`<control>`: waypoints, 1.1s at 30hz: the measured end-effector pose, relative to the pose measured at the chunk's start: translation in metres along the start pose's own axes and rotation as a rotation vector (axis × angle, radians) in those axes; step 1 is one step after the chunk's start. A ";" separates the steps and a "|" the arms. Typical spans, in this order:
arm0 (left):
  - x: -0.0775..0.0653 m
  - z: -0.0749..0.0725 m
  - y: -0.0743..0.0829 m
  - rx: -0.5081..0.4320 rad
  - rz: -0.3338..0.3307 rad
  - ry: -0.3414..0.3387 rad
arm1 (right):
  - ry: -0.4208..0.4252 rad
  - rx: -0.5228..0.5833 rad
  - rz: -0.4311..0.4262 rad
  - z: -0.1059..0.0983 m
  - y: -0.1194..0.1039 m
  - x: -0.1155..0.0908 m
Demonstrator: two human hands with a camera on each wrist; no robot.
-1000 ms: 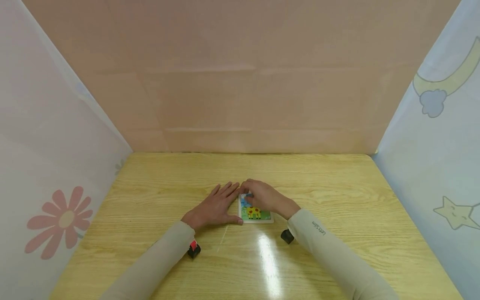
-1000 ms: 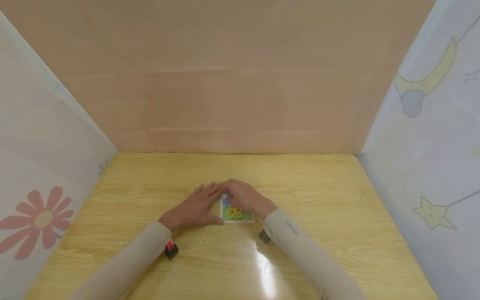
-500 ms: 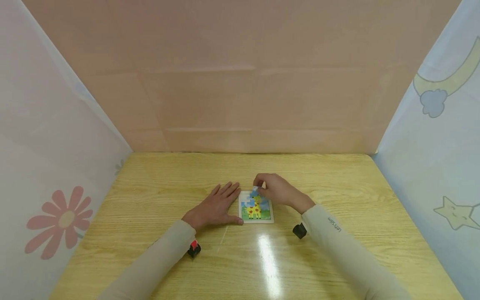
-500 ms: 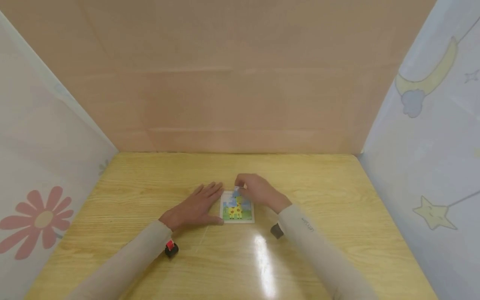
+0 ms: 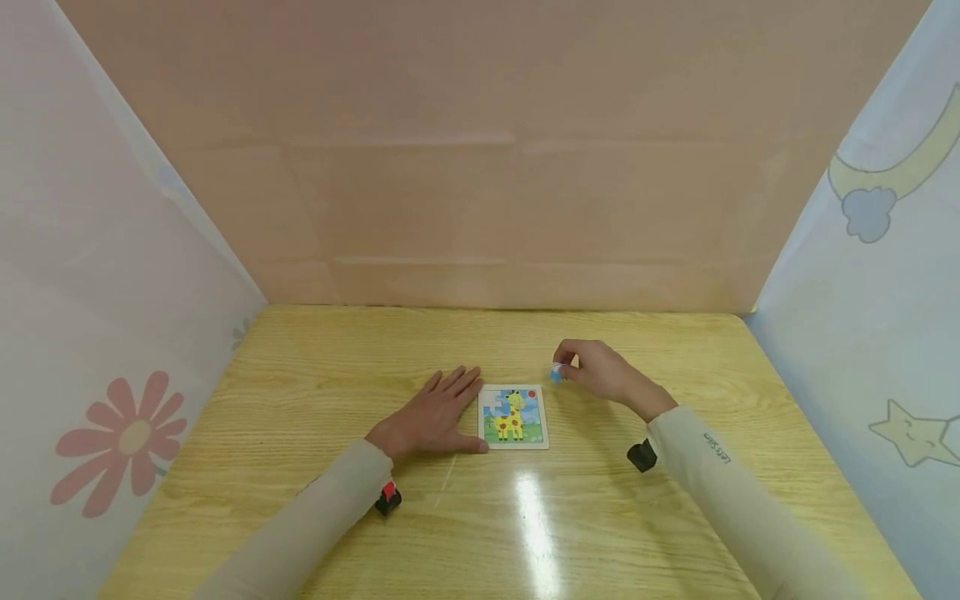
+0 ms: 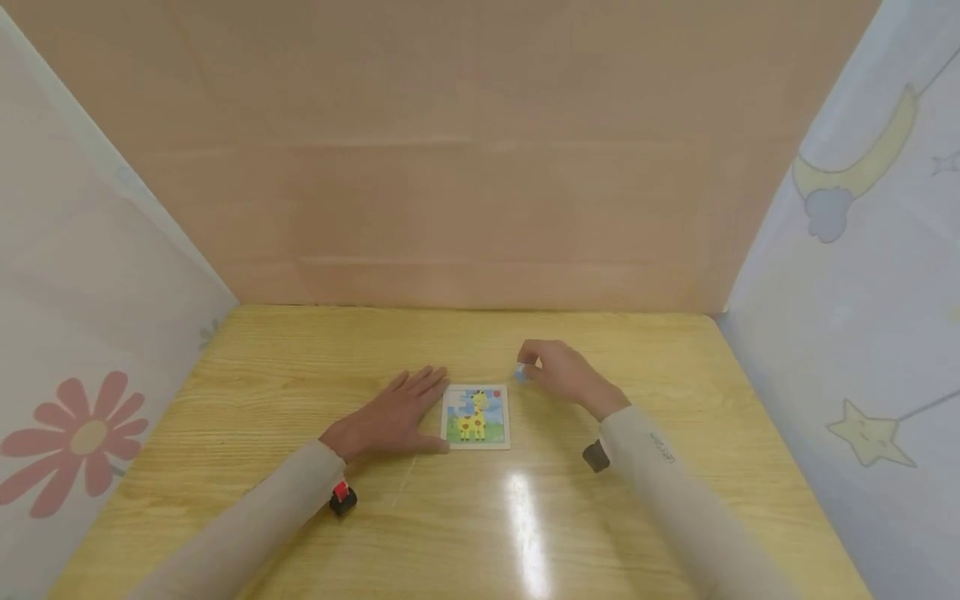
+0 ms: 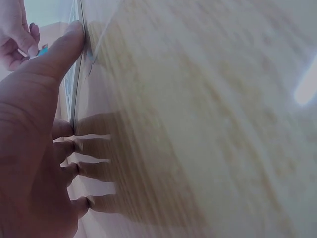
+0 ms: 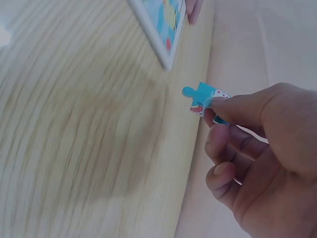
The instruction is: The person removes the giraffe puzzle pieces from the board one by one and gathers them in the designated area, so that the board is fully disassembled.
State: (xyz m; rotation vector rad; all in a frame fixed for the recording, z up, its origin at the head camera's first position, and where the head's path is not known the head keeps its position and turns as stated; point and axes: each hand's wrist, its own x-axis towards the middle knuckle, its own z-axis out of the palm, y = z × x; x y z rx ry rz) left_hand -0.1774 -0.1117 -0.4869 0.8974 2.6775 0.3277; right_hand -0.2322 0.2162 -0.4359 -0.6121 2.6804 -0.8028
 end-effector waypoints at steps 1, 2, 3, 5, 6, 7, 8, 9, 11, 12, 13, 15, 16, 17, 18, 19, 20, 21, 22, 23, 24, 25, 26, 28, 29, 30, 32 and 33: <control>0.000 0.000 0.000 0.001 0.001 0.001 | -0.002 0.003 0.005 -0.002 0.003 -0.002; 0.000 0.000 0.000 0.003 0.001 0.001 | -0.005 0.004 0.005 -0.003 0.006 -0.003; 0.000 0.001 0.000 0.005 0.002 0.001 | -0.009 0.006 0.006 -0.005 0.008 -0.004; 0.000 0.001 -0.001 0.009 0.005 0.004 | -0.012 0.009 0.015 -0.007 0.014 -0.006; 0.000 0.002 -0.001 0.009 0.007 0.006 | -0.017 0.011 0.016 -0.008 0.017 -0.008; 0.000 0.002 -0.001 0.008 0.008 0.007 | -0.024 0.014 0.015 -0.009 0.019 -0.009; 0.000 0.002 -0.001 0.006 0.008 0.007 | -0.028 0.016 0.014 -0.009 0.022 -0.009; 0.000 0.003 -0.001 0.004 0.009 0.008 | -0.034 0.019 0.016 -0.010 0.024 -0.010; 0.000 0.003 -0.001 -0.002 0.007 0.008 | -0.046 0.017 0.011 -0.011 0.028 -0.011; 0.000 0.003 -0.001 -0.002 0.006 0.007 | -0.050 0.017 0.012 -0.011 0.029 -0.011; 0.000 0.003 -0.001 0.000 0.004 0.005 | -0.054 0.015 0.011 -0.011 0.031 -0.011; 0.002 0.003 -0.001 0.010 -0.005 0.000 | -0.060 0.008 0.013 -0.011 0.033 -0.010; 0.002 0.003 -0.001 0.015 -0.009 -0.004 | -0.063 0.004 0.015 -0.011 0.034 -0.009; 0.003 0.003 -0.001 0.016 -0.010 -0.006 | -0.065 -0.001 0.016 -0.011 0.035 -0.009; 0.004 0.002 -0.001 0.021 -0.013 -0.010 | -0.065 -0.005 0.020 -0.011 0.035 -0.008; 0.005 0.002 0.000 0.019 -0.014 -0.011 | -0.065 -0.010 0.020 -0.011 0.036 -0.008; 0.005 0.002 0.000 0.018 -0.016 -0.014 | -0.063 -0.014 0.020 -0.011 0.036 -0.008; 0.005 0.001 0.001 0.014 -0.014 -0.014 | -0.063 -0.017 0.019 -0.011 0.036 -0.007; 0.005 0.000 0.001 0.010 -0.013 -0.014 | -0.064 -0.021 0.019 -0.011 0.037 -0.007; 0.005 0.000 0.002 0.007 -0.011 -0.013 | -0.064 -0.025 0.017 -0.011 0.037 -0.006; 0.005 -0.001 0.002 0.009 -0.011 -0.015 | -0.065 -0.027 0.015 -0.011 0.037 -0.006; 0.004 -0.001 0.003 0.004 -0.008 -0.015 | -0.066 -0.029 0.014 -0.010 0.038 -0.005; 0.004 -0.002 0.004 0.004 -0.008 -0.017 | -0.068 -0.030 0.014 -0.010 0.038 -0.005; 0.004 -0.002 0.005 0.000 -0.005 -0.019 | -0.073 -0.030 0.010 -0.009 0.039 -0.005; 0.004 -0.002 0.005 -0.001 -0.004 -0.021 | -0.075 -0.029 0.008 -0.009 0.040 -0.004; 0.004 -0.003 0.005 -0.004 -0.002 -0.021 | -0.075 -0.028 0.006 -0.008 0.040 -0.004; 0.004 -0.003 0.006 -0.011 -0.002 -0.020 | -0.074 -0.032 0.003 -0.006 0.040 -0.004; 0.003 -0.003 0.006 -0.015 -0.001 -0.020 | -0.073 -0.035 0.001 -0.006 0.040 -0.004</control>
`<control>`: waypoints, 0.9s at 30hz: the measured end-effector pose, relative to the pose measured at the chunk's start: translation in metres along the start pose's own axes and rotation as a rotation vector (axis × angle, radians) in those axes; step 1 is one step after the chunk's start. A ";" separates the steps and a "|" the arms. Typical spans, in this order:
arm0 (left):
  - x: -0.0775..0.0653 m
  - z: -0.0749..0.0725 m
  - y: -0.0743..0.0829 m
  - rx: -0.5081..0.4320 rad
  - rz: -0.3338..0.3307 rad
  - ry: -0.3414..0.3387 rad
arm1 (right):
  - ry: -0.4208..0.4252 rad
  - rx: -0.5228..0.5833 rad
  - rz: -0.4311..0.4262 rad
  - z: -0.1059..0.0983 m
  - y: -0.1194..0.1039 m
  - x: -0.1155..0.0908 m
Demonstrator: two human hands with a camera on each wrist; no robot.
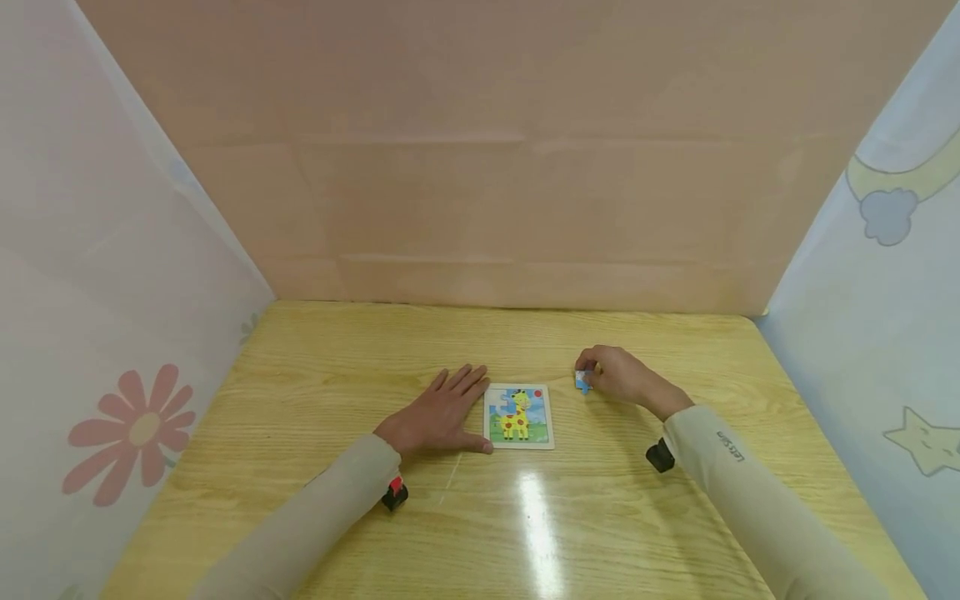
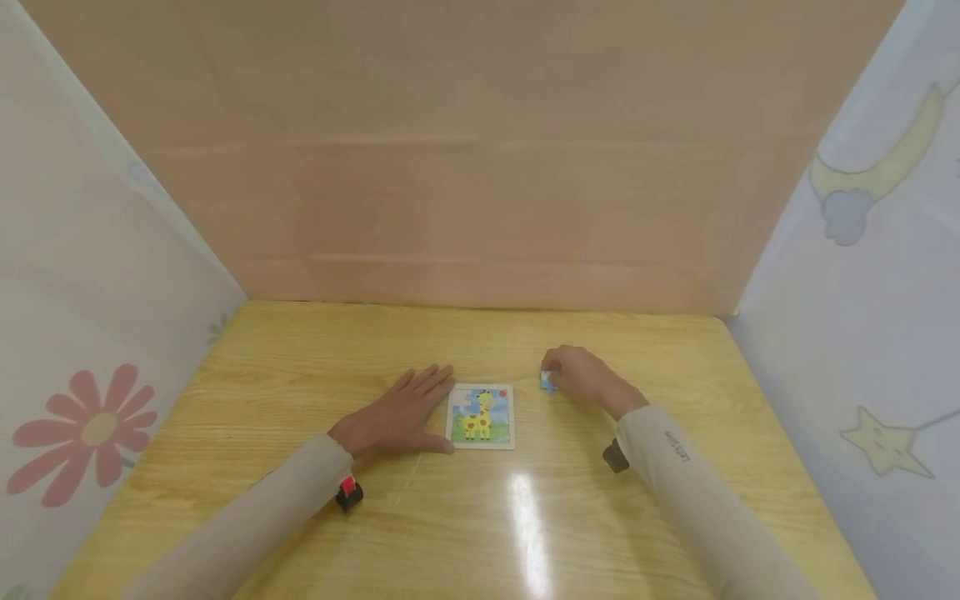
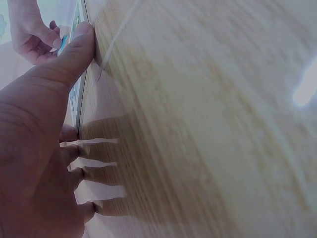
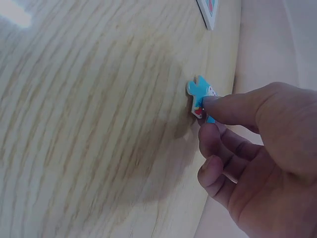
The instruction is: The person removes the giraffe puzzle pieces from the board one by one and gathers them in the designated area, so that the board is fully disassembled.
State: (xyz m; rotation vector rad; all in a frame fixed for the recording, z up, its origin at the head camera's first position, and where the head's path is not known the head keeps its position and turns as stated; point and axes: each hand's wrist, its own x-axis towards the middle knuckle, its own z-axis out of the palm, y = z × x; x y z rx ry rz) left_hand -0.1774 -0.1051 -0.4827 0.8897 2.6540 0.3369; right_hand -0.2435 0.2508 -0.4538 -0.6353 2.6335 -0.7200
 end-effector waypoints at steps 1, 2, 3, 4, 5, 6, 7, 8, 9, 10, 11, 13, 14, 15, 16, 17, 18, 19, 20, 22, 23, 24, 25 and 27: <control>0.000 0.000 0.000 -0.002 0.000 0.000 | 0.003 -0.005 0.000 0.001 0.000 0.000; 0.000 -0.001 0.000 -0.006 0.000 0.000 | 0.007 -0.010 0.001 0.001 0.000 0.000; 0.000 -0.001 0.001 -0.009 -0.001 0.000 | 0.012 -0.018 0.002 0.002 -0.001 0.000; 0.000 -0.001 0.001 -0.011 -0.001 0.000 | 0.018 -0.025 0.003 0.003 -0.001 0.001; 0.001 -0.001 0.001 -0.011 -0.001 -0.001 | 0.022 -0.029 0.002 0.004 -0.002 0.001; 0.000 -0.001 0.001 -0.013 -0.003 -0.002 | 0.026 -0.031 -0.002 0.004 -0.002 0.001; 0.000 -0.001 0.001 -0.014 -0.003 -0.003 | 0.030 -0.034 -0.007 0.005 -0.002 0.001; 0.000 -0.001 0.001 -0.015 -0.004 -0.003 | 0.035 -0.036 -0.008 0.006 -0.003 0.001; 0.000 -0.001 0.001 -0.014 -0.006 -0.003 | 0.040 -0.038 -0.008 0.006 -0.003 0.001; 0.000 -0.001 0.001 -0.014 -0.007 -0.001 | 0.043 -0.043 -0.013 0.007 -0.003 0.001; 0.000 -0.001 0.001 -0.015 -0.008 -0.001 | 0.045 -0.053 -0.019 0.008 -0.003 0.001; 0.000 0.000 0.001 -0.015 -0.010 -0.002 | 0.048 -0.066 -0.024 0.009 -0.002 0.001; 0.000 0.000 0.001 -0.013 -0.011 -0.004 | 0.049 -0.070 -0.023 0.009 -0.002 0.001; 0.000 0.000 0.000 -0.011 -0.011 -0.003 | 0.049 -0.075 -0.026 0.009 -0.002 0.000; 0.001 0.000 0.000 -0.009 -0.011 -0.003 | 0.049 -0.079 -0.030 0.010 -0.002 0.000; 0.001 0.000 0.000 -0.006 -0.012 -0.005 | 0.049 -0.079 -0.030 0.010 -0.002 0.000; 0.001 0.001 0.000 -0.001 -0.013 -0.008 | 0.048 -0.075 -0.030 0.010 -0.002 0.000; 0.001 0.001 -0.001 0.003 -0.013 -0.008 | 0.047 -0.074 -0.032 0.009 -0.002 0.000; 0.002 0.001 -0.001 0.003 -0.014 -0.008 | 0.049 -0.077 -0.030 0.009 -0.002 0.000; 0.002 0.002 -0.002 0.002 -0.017 -0.007 | 0.050 -0.084 -0.026 0.009 -0.003 -0.001; 0.003 0.002 -0.002 0.002 -0.020 -0.010 | 0.051 -0.087 -0.025 0.009 -0.003 -0.001; 0.003 0.003 -0.002 -0.001 -0.021 -0.010 | 0.054 -0.093 -0.024 0.008 -0.004 -0.001; 0.003 0.003 -0.002 -0.001 -0.022 -0.011 | 0.058 -0.097 -0.028 0.008 -0.004 -0.001; 0.004 0.003 -0.002 0.000 -0.023 -0.011 | 0.064 -0.103 -0.041 0.009 -0.007 0.001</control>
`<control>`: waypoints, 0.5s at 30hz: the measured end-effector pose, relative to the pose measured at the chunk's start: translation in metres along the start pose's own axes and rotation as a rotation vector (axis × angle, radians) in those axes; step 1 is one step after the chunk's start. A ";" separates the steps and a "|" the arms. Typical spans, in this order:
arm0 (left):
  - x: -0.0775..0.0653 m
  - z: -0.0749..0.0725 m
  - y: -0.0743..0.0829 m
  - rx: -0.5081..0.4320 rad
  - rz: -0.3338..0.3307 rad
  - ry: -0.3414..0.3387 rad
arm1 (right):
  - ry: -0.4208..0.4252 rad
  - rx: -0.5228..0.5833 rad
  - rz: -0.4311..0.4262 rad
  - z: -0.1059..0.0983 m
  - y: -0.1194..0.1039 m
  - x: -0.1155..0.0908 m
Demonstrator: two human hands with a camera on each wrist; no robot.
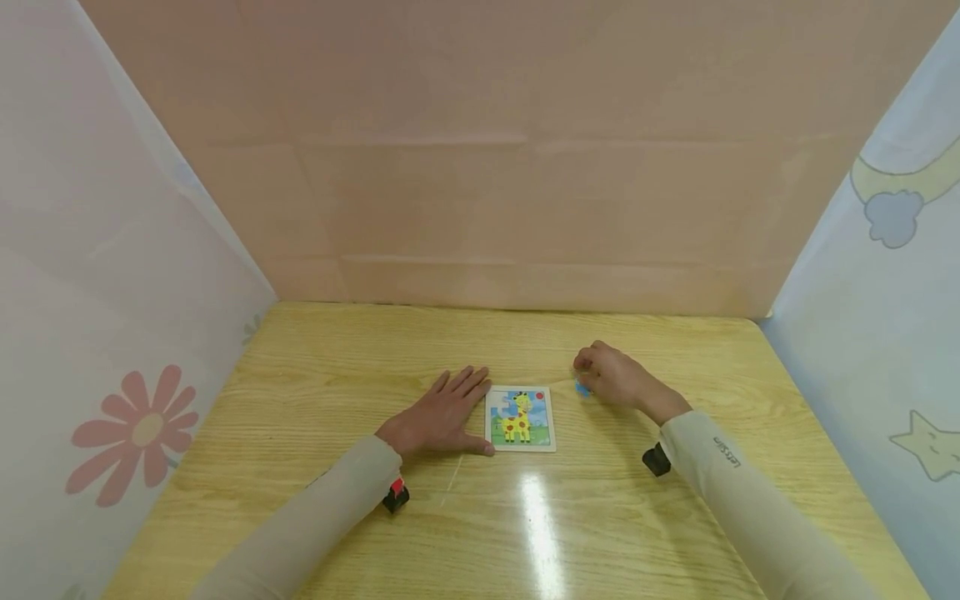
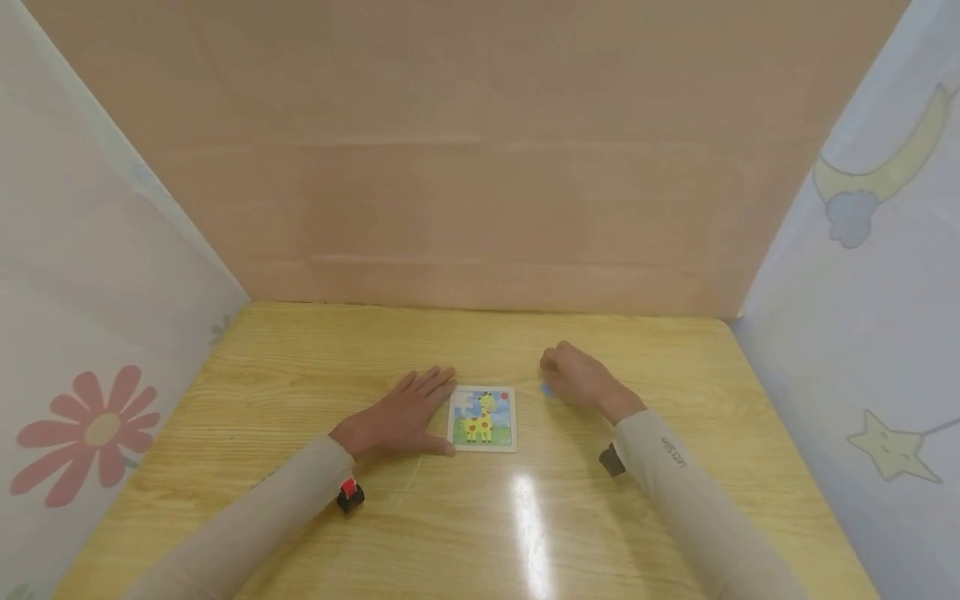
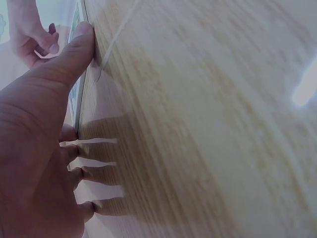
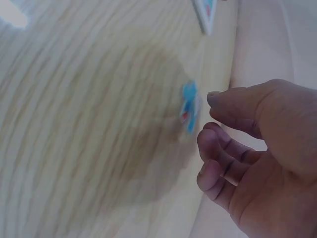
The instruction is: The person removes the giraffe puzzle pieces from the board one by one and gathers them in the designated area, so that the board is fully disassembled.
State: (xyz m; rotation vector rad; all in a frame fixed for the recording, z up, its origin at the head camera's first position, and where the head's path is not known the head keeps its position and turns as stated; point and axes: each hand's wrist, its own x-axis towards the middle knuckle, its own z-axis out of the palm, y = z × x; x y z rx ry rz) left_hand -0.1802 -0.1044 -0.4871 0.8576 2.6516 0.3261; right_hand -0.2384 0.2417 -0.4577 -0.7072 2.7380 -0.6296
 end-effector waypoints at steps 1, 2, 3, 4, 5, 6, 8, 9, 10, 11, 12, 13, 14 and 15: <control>0.000 0.000 0.000 0.001 0.000 -0.001 | 0.001 -0.002 -0.015 0.000 -0.002 0.001; 0.000 0.000 0.000 0.003 -0.001 -0.002 | 0.001 -0.001 -0.028 0.001 -0.005 0.002; 0.000 0.000 0.001 0.005 -0.002 -0.001 | -0.001 -0.005 -0.043 0.002 -0.008 0.004; 0.000 0.000 0.001 0.005 -0.002 -0.001 | -0.005 -0.007 -0.056 0.004 -0.012 0.005; 0.000 0.000 0.001 0.003 -0.003 0.000 | -0.012 -0.011 -0.064 0.006 -0.015 0.006; 0.000 0.000 0.001 0.001 -0.004 0.002 | -0.020 -0.015 -0.069 0.009 -0.020 0.007; 0.000 0.000 0.001 -0.001 -0.006 0.005 | -0.038 -0.021 -0.071 0.014 -0.028 0.009; 0.000 0.000 0.001 -0.003 -0.006 0.006 | -0.048 -0.025 -0.071 0.017 -0.032 0.011; 0.000 0.000 0.001 -0.004 -0.006 0.008 | -0.058 -0.029 -0.071 0.019 -0.037 0.012; 0.000 0.000 0.001 -0.005 -0.006 0.010 | -0.068 -0.033 -0.077 0.022 -0.041 0.013; 0.000 0.000 0.001 -0.004 -0.006 0.009 | -0.077 -0.037 -0.082 0.025 -0.045 0.014; 0.000 0.000 0.002 -0.004 -0.006 0.009 | -0.083 -0.043 -0.089 0.027 -0.049 0.014; -0.001 -0.001 0.002 -0.006 -0.005 0.008 | -0.088 -0.049 -0.099 0.029 -0.053 0.015; -0.001 -0.001 0.002 -0.006 -0.003 0.008 | -0.091 -0.055 -0.105 0.031 -0.056 0.015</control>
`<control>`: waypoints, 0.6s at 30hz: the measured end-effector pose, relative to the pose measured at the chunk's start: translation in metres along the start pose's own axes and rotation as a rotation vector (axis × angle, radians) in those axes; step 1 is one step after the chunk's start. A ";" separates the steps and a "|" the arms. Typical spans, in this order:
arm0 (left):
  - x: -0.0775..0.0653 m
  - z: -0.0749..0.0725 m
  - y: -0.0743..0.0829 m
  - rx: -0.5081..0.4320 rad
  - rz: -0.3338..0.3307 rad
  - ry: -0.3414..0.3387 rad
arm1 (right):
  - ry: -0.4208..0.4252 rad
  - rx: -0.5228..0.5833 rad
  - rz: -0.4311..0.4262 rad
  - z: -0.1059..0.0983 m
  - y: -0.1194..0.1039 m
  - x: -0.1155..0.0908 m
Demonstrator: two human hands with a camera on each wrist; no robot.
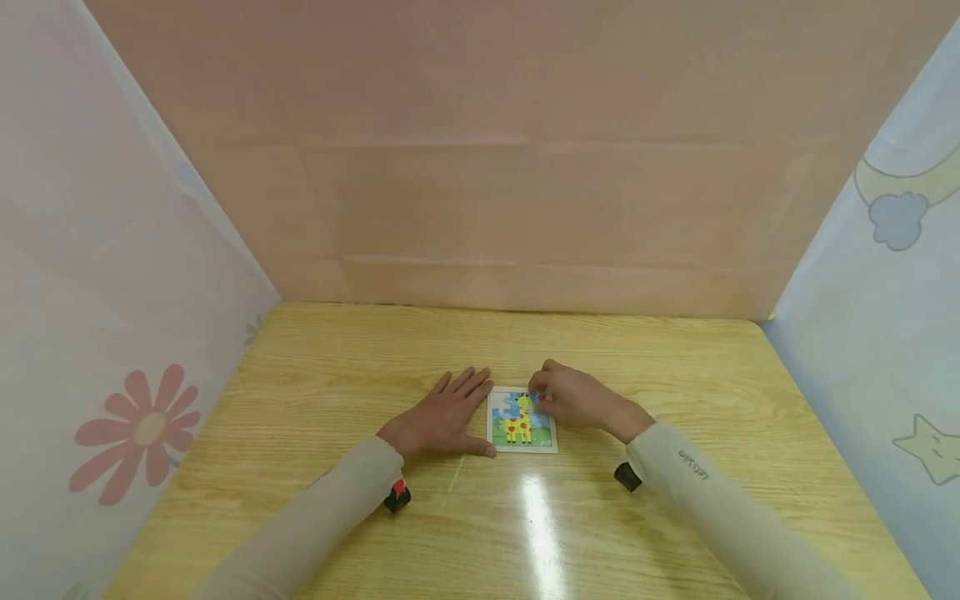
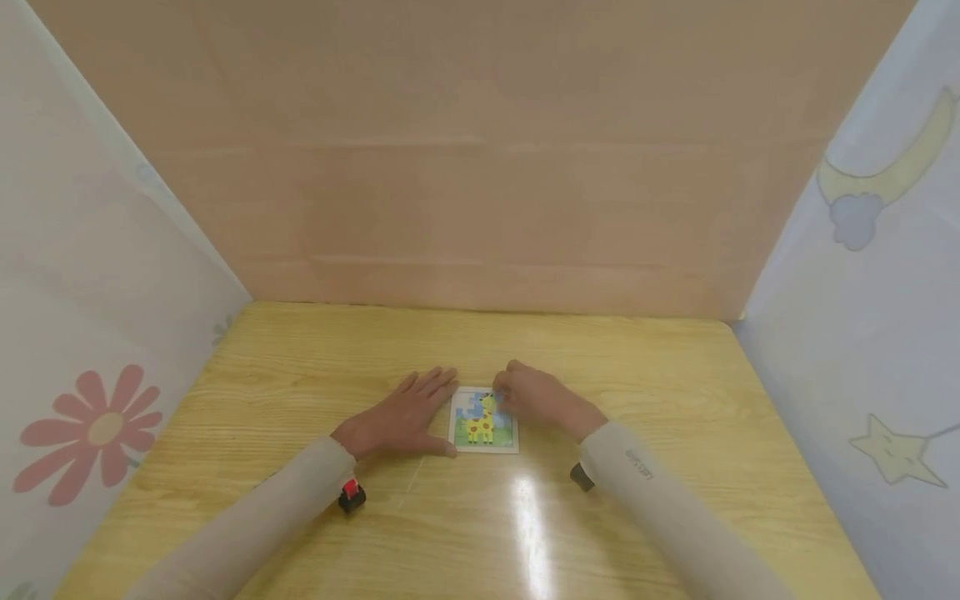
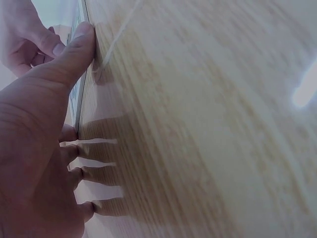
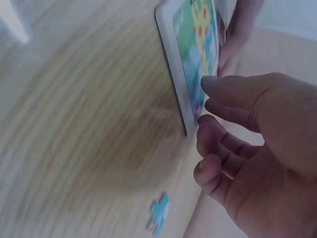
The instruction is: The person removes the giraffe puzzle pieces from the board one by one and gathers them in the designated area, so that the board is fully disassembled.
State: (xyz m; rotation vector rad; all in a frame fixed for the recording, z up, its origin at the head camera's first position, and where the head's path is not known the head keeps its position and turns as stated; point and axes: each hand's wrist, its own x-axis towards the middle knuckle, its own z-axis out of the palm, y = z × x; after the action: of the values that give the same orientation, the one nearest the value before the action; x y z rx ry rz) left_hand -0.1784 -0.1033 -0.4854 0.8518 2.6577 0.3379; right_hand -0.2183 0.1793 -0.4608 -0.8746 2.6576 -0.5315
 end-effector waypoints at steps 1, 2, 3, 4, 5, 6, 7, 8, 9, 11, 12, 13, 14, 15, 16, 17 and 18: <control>0.000 0.000 0.000 -0.001 0.002 0.001 | -0.002 -0.010 -0.006 0.002 -0.003 0.000; -0.001 0.000 0.001 -0.004 0.005 0.002 | -0.004 -0.012 -0.009 0.003 -0.006 0.001; -0.001 -0.001 0.001 -0.007 0.008 0.003 | -0.005 -0.015 -0.010 0.004 -0.008 0.002; -0.001 -0.002 0.002 -0.009 0.011 0.006 | -0.003 -0.016 -0.018 0.004 -0.010 0.002; -0.002 -0.003 0.002 -0.011 0.013 0.007 | -0.001 -0.016 -0.026 0.005 -0.012 0.003; -0.002 -0.003 0.002 -0.014 0.015 0.008 | 0.001 -0.016 -0.033 0.005 -0.014 0.003; -0.002 -0.003 0.002 -0.015 0.017 0.008 | 0.001 -0.013 -0.038 0.005 -0.015 0.003; -0.002 -0.004 0.003 -0.016 0.017 0.005 | 0.001 -0.009 -0.046 0.005 -0.017 0.004; -0.002 -0.004 0.003 -0.015 0.017 0.005 | 0.002 -0.011 -0.055 0.005 -0.018 0.004; -0.003 -0.004 0.002 -0.012 0.015 0.001 | 0.003 -0.015 -0.063 0.005 -0.020 0.004; -0.003 -0.003 0.002 -0.010 0.014 0.001 | 0.000 -0.016 -0.065 0.004 -0.021 0.004; -0.002 -0.003 0.002 -0.006 0.013 0.000 | -0.001 -0.019 -0.066 0.004 -0.022 0.004; -0.002 -0.003 0.001 -0.005 0.012 0.001 | -0.003 -0.025 -0.071 0.004 -0.022 0.005; -0.002 -0.002 0.001 -0.005 0.012 0.003 | -0.005 -0.029 -0.074 0.004 -0.022 0.005; -0.002 -0.002 0.001 -0.004 0.011 0.005 | -0.008 -0.032 -0.074 0.004 -0.023 0.006; -0.002 -0.002 0.001 -0.006 0.012 0.007 | -0.012 -0.032 -0.072 0.003 -0.023 0.006; -0.002 -0.001 0.001 -0.008 0.013 0.008 | -0.019 -0.031 -0.070 0.003 -0.023 0.006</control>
State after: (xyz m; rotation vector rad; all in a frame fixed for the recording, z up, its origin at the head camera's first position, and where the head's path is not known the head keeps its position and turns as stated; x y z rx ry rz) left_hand -0.1774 -0.1039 -0.4835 0.8669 2.6572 0.3557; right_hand -0.2103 0.1572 -0.4551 -0.9794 2.6333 -0.4967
